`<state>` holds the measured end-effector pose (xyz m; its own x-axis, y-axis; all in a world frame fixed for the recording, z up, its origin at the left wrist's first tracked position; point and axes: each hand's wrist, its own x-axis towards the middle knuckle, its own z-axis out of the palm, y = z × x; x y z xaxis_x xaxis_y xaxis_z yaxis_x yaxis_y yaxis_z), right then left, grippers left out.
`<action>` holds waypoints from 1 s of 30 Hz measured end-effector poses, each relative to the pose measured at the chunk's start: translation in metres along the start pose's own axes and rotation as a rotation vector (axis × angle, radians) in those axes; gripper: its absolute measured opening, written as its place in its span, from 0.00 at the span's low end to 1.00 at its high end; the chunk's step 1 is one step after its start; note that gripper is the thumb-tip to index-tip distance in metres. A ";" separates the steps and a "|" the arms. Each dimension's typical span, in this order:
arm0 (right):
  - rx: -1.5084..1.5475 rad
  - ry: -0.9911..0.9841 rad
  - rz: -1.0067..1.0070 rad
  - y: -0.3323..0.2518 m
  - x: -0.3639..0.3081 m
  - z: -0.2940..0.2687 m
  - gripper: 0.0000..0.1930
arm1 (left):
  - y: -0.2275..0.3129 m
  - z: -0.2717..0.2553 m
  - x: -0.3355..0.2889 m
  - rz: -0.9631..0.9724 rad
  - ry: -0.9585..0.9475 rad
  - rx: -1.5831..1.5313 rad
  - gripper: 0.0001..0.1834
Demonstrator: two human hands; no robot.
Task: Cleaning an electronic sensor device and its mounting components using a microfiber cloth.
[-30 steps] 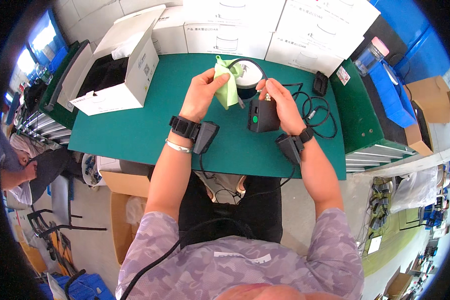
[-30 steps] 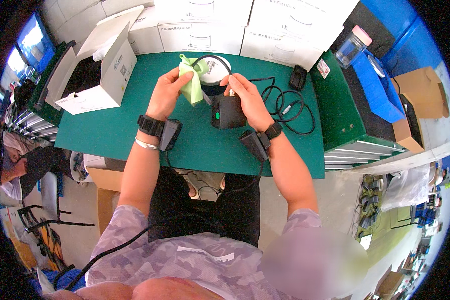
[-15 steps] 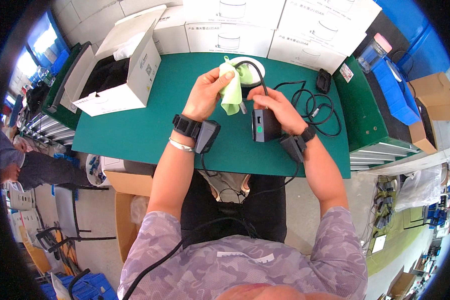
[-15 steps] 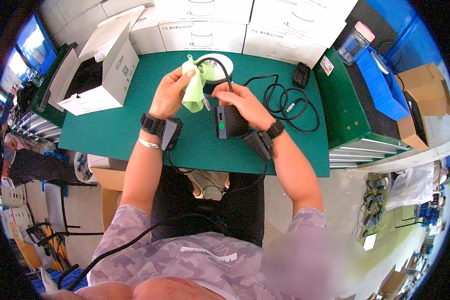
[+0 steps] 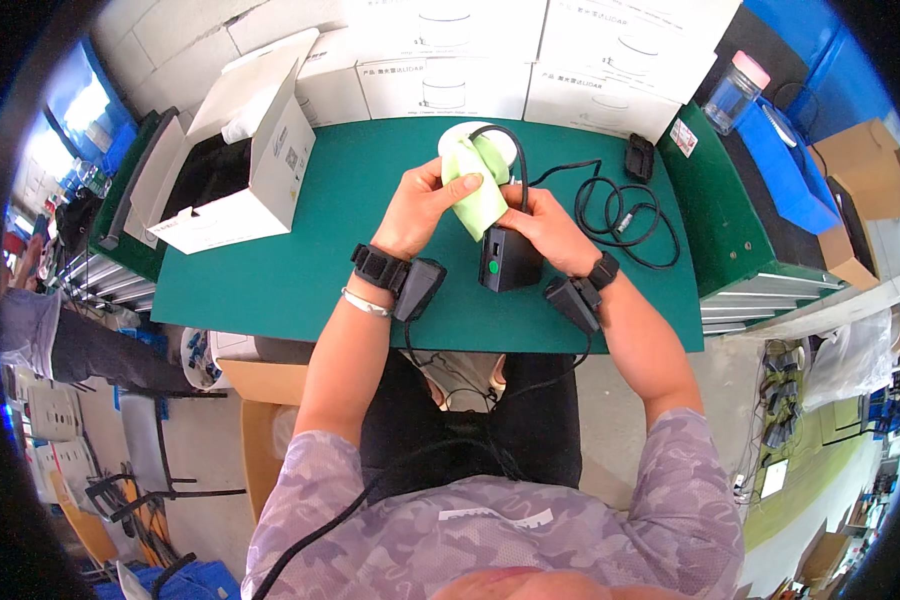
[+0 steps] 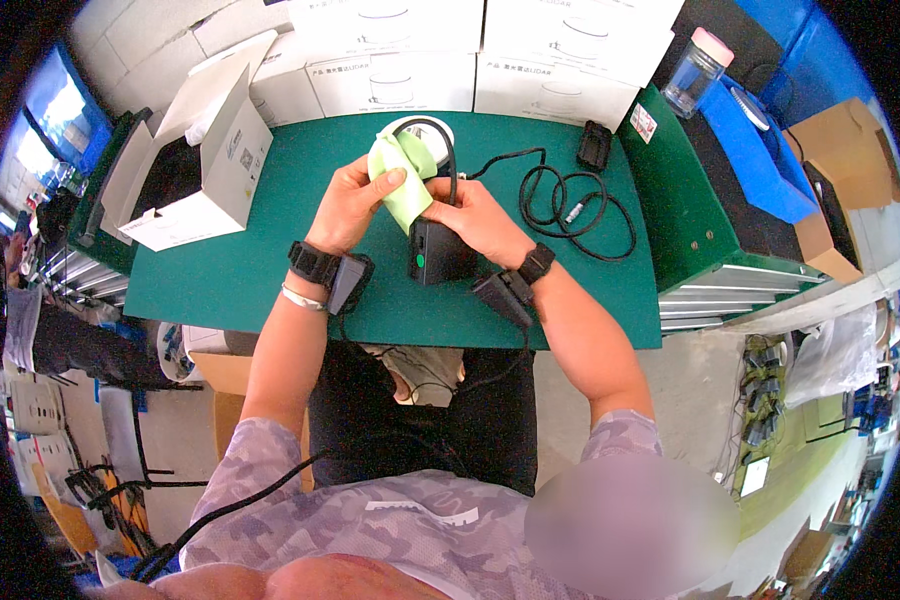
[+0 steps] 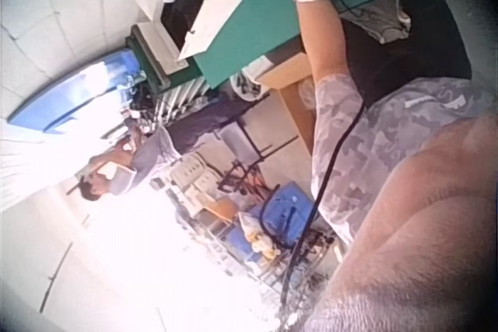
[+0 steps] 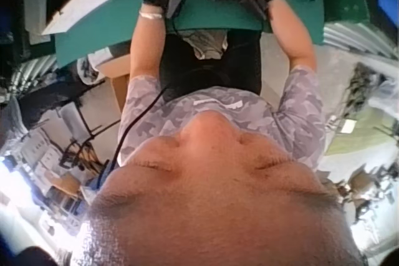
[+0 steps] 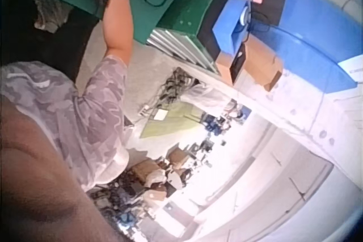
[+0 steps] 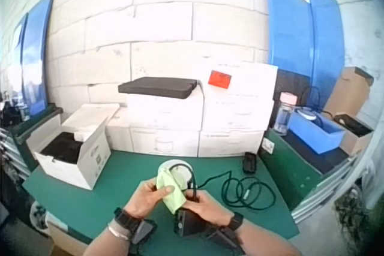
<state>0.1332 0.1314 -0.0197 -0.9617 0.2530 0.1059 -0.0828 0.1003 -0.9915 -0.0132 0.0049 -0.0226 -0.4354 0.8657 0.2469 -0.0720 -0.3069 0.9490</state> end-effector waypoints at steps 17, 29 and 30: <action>-0.009 -0.069 0.036 -0.005 -0.002 0.004 0.12 | -0.005 -0.008 0.003 -0.022 0.069 -0.289 0.14; -0.033 0.075 -0.052 0.003 -0.001 -0.004 0.11 | -0.006 0.004 -0.001 -0.019 -0.008 0.055 0.14; -0.097 0.063 -0.027 0.003 -0.002 -0.004 0.12 | -0.005 0.006 -0.002 -0.021 -0.009 0.055 0.14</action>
<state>0.1356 0.1356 -0.0224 -0.9407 0.3089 0.1405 -0.0803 0.1997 -0.9766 -0.0066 0.0069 -0.0267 -0.4263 0.8753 0.2283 -0.0315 -0.2666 0.9633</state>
